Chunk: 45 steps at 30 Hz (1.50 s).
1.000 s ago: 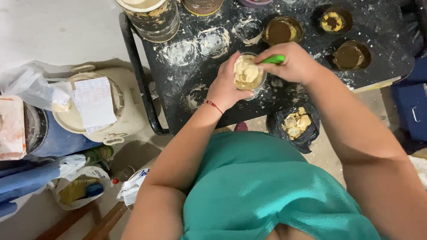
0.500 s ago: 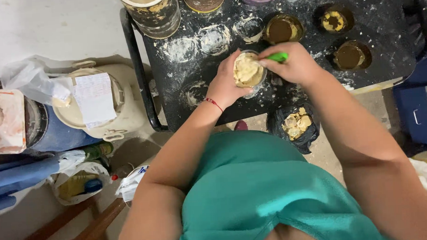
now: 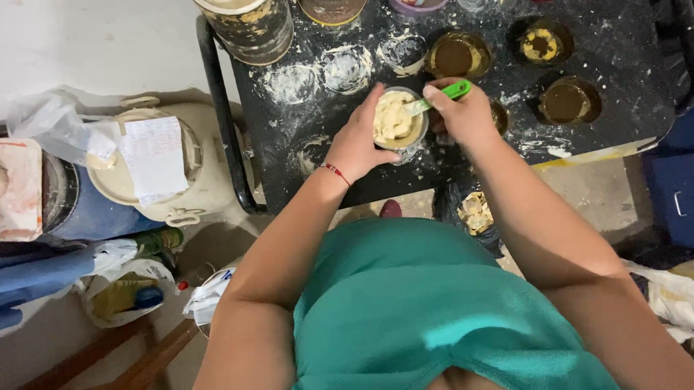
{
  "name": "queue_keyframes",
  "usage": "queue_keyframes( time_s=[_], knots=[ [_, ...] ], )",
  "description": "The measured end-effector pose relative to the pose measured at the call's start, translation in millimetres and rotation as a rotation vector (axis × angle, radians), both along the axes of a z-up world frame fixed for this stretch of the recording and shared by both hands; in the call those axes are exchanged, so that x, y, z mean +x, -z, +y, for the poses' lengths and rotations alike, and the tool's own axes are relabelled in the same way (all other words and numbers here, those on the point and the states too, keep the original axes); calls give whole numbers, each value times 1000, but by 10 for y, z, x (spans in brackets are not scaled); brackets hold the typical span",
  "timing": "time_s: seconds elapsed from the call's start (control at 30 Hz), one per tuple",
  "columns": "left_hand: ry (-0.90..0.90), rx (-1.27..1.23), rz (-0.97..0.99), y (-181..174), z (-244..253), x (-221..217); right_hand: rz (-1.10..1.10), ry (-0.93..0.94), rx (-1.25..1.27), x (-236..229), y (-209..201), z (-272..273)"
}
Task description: The person mixes a white powder with a liquid in a small container using a green spatula. They then add a colorful, pliable material to the mixture and continue to stir. Finally, they use a metal tool to scrape and shape the mixture within the container.
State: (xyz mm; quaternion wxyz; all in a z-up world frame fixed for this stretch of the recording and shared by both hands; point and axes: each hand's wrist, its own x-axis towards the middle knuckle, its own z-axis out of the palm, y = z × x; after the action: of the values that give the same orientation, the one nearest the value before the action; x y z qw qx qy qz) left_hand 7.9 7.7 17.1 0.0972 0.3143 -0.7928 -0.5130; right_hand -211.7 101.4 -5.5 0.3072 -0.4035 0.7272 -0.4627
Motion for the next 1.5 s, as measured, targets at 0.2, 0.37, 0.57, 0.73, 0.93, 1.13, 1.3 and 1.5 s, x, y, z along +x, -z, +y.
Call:
queue_keyframes(
  time_s=[0.2,0.37,0.57,0.73,0.93,1.13,1.3,1.5],
  knots=[
    [-197,130,484,676,73,-112,-441,-43,51,-156,-425,169],
    [-73,795,1159,908,237,-379,76,-548,151,-291,-1411,82],
    [-215,731,979,426,646,-769,1586,-1157,-472,-76,-1747,-221],
    [-491,806,818,598,664,-830,1722,-1136,-338,-563,-1602,-408],
    [-311,751,761,365,563,-773,1773,-1175,-204,-257,-1982,-364],
    [-374,784,1099,197,478,-573,1708,-953,-207,-203,-1922,-233],
    [-287,857,1139,191,430,-472,1680,-929,124,-99,-2059,-138],
    [-307,958,1229,157,450,-500,1701,-719,200,-96,-1953,165]
  ],
)
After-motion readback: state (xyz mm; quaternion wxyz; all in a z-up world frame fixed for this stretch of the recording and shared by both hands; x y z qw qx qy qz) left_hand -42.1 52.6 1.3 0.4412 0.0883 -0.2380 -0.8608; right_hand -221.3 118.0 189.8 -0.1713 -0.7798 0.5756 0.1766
